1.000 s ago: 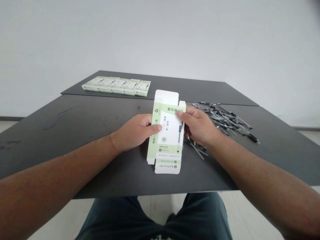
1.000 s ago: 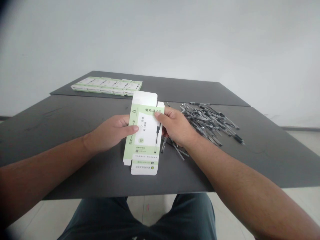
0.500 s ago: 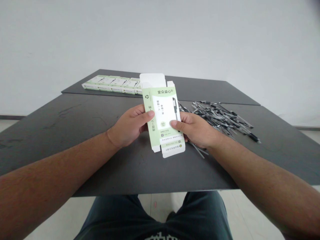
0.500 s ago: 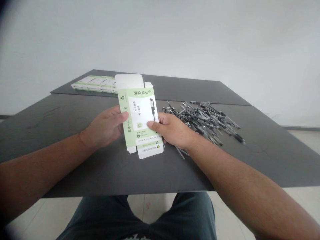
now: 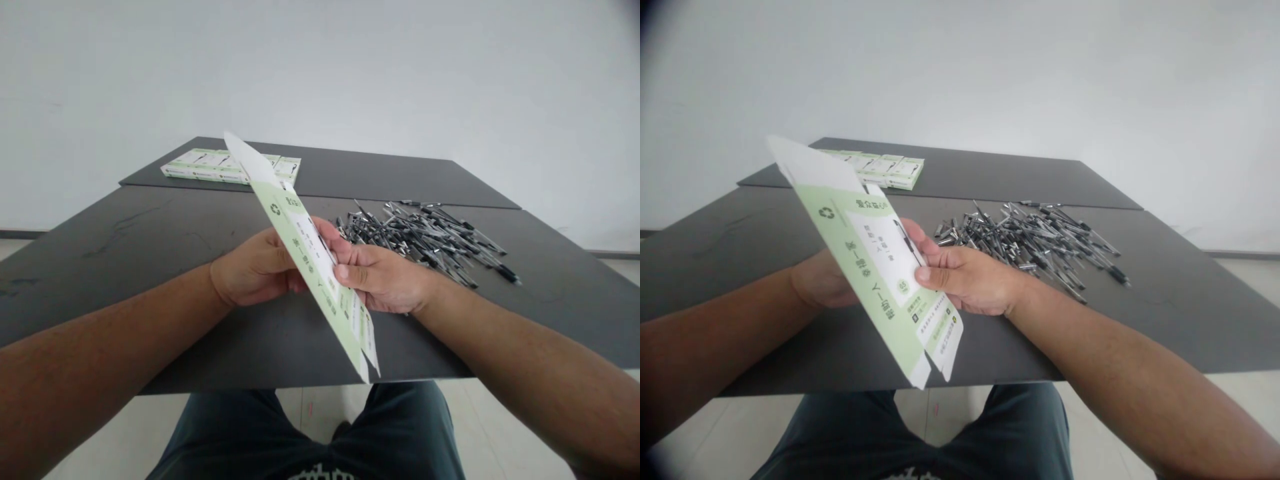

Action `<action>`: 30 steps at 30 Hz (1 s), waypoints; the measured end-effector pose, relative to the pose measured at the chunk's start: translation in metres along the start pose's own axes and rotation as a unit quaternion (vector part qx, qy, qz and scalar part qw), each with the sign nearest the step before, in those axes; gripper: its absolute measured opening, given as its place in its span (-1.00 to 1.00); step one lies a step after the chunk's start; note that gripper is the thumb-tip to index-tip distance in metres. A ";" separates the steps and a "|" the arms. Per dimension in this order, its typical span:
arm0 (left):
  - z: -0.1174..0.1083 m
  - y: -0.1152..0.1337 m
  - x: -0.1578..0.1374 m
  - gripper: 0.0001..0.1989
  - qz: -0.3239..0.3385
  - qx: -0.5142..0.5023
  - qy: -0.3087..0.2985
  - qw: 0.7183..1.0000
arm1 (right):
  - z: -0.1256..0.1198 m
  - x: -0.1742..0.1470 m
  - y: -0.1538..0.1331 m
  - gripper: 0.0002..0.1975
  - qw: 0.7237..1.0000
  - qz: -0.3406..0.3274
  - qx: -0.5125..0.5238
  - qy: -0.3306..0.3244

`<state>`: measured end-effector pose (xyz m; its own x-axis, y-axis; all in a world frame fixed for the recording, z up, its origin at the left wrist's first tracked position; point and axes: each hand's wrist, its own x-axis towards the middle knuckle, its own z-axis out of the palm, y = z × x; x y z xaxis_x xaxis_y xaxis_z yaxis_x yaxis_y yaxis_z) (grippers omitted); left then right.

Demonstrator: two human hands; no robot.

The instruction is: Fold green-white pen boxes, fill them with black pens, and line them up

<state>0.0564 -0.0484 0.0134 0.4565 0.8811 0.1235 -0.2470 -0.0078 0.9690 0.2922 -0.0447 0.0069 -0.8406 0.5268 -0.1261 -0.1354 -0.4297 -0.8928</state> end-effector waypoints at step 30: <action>-0.015 -0.017 0.016 -0.72 0.045 0.102 0.161 0.981 | -0.032 0.000 -0.002 -0.72 0.891 -0.130 -0.312 0.304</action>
<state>0.0549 -0.0267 -0.0046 0.1391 0.9759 0.1683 -0.0834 -0.1578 0.9839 0.3089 -0.0203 -0.0047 -0.3579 0.9305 0.0776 0.1934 0.1552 -0.9688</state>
